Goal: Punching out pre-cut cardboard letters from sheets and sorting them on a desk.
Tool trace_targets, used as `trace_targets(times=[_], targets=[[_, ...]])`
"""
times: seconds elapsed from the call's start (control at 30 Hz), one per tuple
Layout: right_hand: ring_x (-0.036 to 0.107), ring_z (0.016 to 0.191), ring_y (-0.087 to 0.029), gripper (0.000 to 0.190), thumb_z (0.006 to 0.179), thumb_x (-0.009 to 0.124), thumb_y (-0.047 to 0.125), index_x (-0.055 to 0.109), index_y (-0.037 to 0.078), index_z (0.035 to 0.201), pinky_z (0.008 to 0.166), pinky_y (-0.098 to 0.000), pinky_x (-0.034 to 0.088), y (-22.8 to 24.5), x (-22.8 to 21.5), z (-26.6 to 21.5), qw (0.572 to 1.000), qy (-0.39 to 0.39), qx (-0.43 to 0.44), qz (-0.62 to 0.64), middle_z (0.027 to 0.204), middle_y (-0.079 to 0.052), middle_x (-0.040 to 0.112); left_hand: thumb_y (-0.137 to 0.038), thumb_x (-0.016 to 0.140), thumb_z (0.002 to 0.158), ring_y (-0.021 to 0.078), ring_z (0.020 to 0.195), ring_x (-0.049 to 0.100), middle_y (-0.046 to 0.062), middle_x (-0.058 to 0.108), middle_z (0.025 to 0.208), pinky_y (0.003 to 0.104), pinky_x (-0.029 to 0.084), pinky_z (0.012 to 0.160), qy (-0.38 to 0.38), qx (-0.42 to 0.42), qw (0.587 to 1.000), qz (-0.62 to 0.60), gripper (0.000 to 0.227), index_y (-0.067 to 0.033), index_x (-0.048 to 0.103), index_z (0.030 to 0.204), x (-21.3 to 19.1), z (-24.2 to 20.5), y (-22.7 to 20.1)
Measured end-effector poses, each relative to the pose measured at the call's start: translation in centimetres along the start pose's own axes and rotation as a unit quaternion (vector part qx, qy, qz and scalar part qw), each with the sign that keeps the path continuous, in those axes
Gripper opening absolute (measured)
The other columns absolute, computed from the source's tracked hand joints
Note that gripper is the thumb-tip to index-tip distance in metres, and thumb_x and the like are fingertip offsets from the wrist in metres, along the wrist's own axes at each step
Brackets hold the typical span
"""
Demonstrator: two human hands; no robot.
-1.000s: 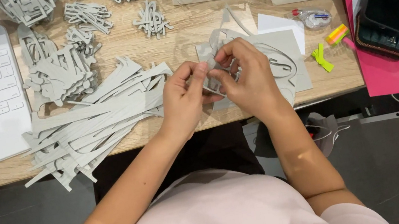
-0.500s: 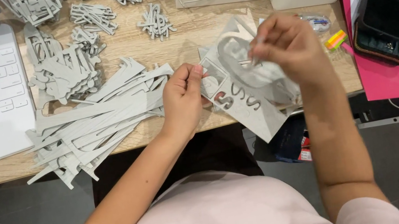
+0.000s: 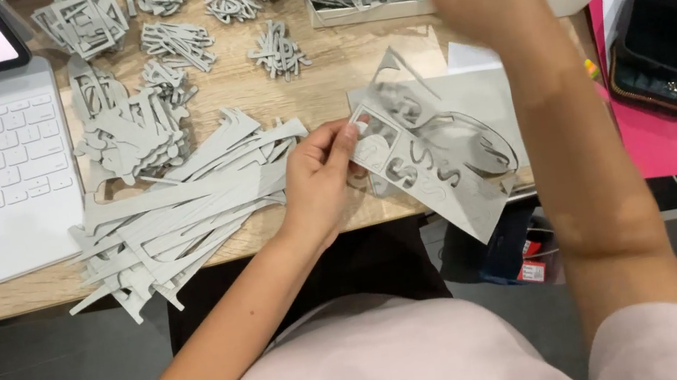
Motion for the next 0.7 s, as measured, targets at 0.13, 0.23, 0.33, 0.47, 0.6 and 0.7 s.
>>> trace_targets(times=[0.13, 0.23, 0.33, 0.47, 0.6, 0.7], targets=[[0.069, 0.076, -0.029, 0.014, 0.087, 0.073, -0.007, 0.077, 0.003, 0.097, 0.066, -0.0352, 0.057, 12.2, 2.9, -5.6, 0.980, 0.096, 0.143, 0.101, 0.088, -0.017, 0.073, -0.011, 0.062, 0.103, 0.0043, 0.070, 0.061, -0.001, 0.063, 0.077, 0.021, 0.061, 0.064, 0.011, -0.006, 1.000, 0.002, 0.019, -0.0041, 0.075, 0.115, -0.2, 0.6, 1.3], [0.070, 0.071, -0.025, 0.016, 0.086, 0.075, -0.003, 0.079, 0.002, 0.101, 0.060, -0.0323, 0.058, 13.3, 4.7, -9.2, 0.973, 0.087, 0.200, 0.080, 0.089, -0.015, 0.074, -0.011, 0.067, 0.100, 0.0013, 0.072, 0.061, -0.002, 0.063, 0.079, 0.020, 0.062, 0.068, 0.018, -0.001, 1.000, -0.001, 0.021, -0.0040, 0.074, 0.119, -0.3, 0.7, 2.2], [0.071, 0.073, -0.025, 0.020, 0.086, 0.079, -0.001, 0.078, 0.001, 0.106, 0.062, -0.0315, 0.059, 12.5, 5.3, -10.9, 0.972, 0.054, 0.223, 0.042, 0.090, -0.013, 0.073, -0.003, 0.074, 0.094, 0.0039, 0.076, 0.066, 0.002, 0.067, 0.084, 0.022, 0.064, 0.071, 0.046, 0.020, 0.998, -0.023, 0.030, -0.0026, 0.071, 0.124, 0.0, 0.5, 1.5], [0.070, 0.074, -0.024, 0.013, 0.088, 0.082, 0.002, 0.076, 0.001, 0.099, 0.070, -0.0331, 0.060, 10.7, 5.3, -11.9, 0.962, 0.013, 0.257, 0.094, 0.081, -0.010, 0.068, 0.008, 0.075, 0.089, 0.0068, 0.081, 0.069, 0.007, 0.072, 0.092, 0.023, 0.064, 0.077, 0.078, 0.061, 0.995, -0.018, 0.041, -0.0008, 0.069, 0.128, 0.3, 0.3, 1.4], [0.057, 0.069, -0.013, 0.004, 0.092, 0.078, 0.003, 0.076, 0.003, 0.095, 0.067, -0.0283, 0.053, 10.1, 5.4, -12.1, 0.953, 0.023, 0.285, 0.103, 0.073, -0.004, 0.065, 0.009, 0.072, 0.090, 0.0073, 0.079, 0.068, 0.009, 0.073, 0.091, 0.024, 0.064, 0.074, 0.070, 0.086, 0.993, 0.027, 0.039, -0.0012, 0.069, 0.127, 0.0, 0.1, 1.5], [0.059, 0.068, -0.015, 0.003, 0.092, 0.076, 0.001, 0.076, 0.003, 0.094, 0.069, -0.0287, 0.052, 9.5, 5.4, -12.2, 0.950, 0.019, 0.289, 0.119, 0.070, -0.006, 0.067, 0.009, 0.071, 0.089, 0.0081, 0.079, 0.069, 0.009, 0.072, 0.091, 0.025, 0.064, 0.072, 0.055, 0.105, 0.991, 0.065, 0.037, -0.0010, 0.069, 0.125, 0.0, 0.2, 1.4]])
Point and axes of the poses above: each hand's wrist, its own z-axis towards the middle knuckle, its own x-axis out of the palm, y = z × x, the point moved 10 cm from there along z, towards the middle knuckle
